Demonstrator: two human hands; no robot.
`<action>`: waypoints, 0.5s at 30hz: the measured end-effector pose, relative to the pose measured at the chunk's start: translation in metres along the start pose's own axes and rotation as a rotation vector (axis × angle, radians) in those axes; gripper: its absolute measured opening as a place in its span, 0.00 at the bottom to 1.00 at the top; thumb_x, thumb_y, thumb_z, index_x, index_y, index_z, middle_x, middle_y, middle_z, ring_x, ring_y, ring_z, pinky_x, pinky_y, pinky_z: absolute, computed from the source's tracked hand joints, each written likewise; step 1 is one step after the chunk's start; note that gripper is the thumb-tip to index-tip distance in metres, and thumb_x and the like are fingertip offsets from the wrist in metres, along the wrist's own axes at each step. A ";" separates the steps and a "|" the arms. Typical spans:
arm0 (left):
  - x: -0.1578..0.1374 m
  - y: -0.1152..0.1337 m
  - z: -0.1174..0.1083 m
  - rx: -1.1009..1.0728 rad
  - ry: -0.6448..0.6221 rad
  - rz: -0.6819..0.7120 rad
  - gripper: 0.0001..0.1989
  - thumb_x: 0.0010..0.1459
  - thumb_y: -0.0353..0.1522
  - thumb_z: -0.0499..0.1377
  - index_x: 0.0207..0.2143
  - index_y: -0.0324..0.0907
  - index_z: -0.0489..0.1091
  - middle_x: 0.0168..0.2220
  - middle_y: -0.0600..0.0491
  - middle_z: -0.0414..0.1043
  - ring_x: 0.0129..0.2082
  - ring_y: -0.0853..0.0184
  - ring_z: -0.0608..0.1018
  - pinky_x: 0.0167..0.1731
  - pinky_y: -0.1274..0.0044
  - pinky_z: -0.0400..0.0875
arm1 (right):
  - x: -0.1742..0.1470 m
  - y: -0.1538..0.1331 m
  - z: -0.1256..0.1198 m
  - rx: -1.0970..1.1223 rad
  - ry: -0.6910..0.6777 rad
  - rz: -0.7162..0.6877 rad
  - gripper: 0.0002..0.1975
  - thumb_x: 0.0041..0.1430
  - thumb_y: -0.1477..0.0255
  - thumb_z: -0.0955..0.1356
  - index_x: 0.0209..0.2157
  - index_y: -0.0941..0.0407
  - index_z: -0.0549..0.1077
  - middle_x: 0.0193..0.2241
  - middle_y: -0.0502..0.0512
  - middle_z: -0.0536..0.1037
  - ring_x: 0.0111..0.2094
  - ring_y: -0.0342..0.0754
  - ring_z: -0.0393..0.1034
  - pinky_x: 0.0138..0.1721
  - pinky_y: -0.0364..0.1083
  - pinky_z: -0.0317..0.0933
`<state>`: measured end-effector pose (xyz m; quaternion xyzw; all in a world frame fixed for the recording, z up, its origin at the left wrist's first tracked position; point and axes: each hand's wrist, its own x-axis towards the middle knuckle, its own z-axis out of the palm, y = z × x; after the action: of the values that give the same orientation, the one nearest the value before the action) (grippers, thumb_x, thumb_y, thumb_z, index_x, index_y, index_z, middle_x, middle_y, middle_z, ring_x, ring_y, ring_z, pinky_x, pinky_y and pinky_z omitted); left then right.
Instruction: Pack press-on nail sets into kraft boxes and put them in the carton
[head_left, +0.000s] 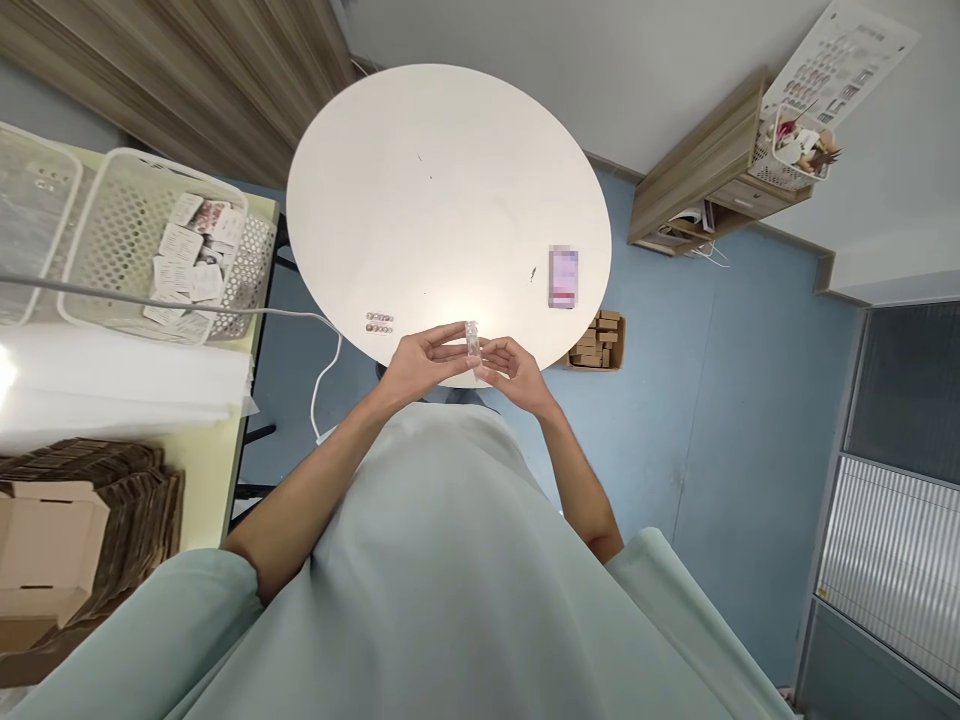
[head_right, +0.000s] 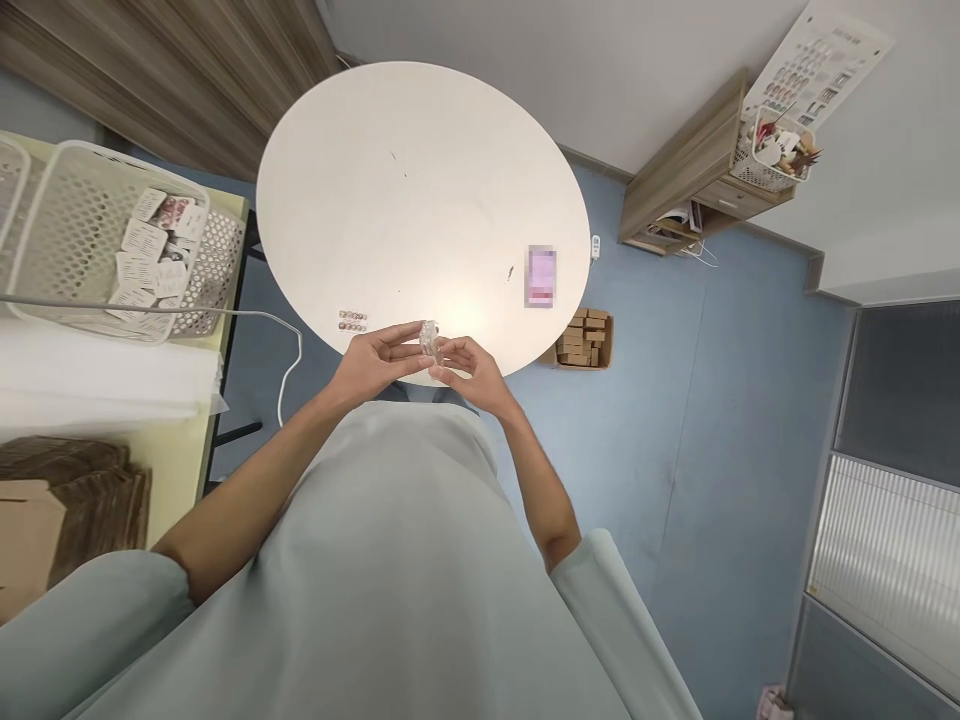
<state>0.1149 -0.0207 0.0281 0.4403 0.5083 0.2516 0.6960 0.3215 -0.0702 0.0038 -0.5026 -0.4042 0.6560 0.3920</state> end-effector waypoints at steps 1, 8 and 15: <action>-0.001 0.002 -0.001 -0.002 -0.005 -0.003 0.52 0.39 0.57 0.81 0.64 0.45 0.78 0.63 0.42 0.79 0.65 0.37 0.78 0.65 0.49 0.76 | -0.002 -0.002 0.001 0.000 -0.003 -0.008 0.27 0.55 0.46 0.80 0.44 0.49 0.72 0.64 0.59 0.79 0.63 0.57 0.77 0.68 0.60 0.69; -0.002 0.006 -0.006 -0.018 -0.027 -0.019 0.54 0.33 0.57 0.82 0.62 0.44 0.79 0.62 0.41 0.80 0.64 0.36 0.79 0.65 0.49 0.76 | -0.005 -0.002 0.010 -0.030 0.024 0.020 0.28 0.55 0.44 0.79 0.44 0.49 0.73 0.66 0.59 0.77 0.65 0.57 0.76 0.70 0.60 0.68; 0.009 0.002 -0.032 -0.137 -0.164 -0.145 0.39 0.47 0.59 0.76 0.53 0.43 0.85 0.56 0.39 0.83 0.57 0.38 0.84 0.63 0.46 0.76 | 0.001 -0.009 0.015 -0.162 0.014 -0.004 0.48 0.43 0.51 0.86 0.64 0.45 0.72 0.72 0.59 0.69 0.70 0.63 0.69 0.74 0.64 0.61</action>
<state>0.0891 -0.0008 0.0227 0.3728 0.4617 0.1977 0.7803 0.3078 -0.0681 0.0146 -0.5364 -0.4541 0.6169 0.3542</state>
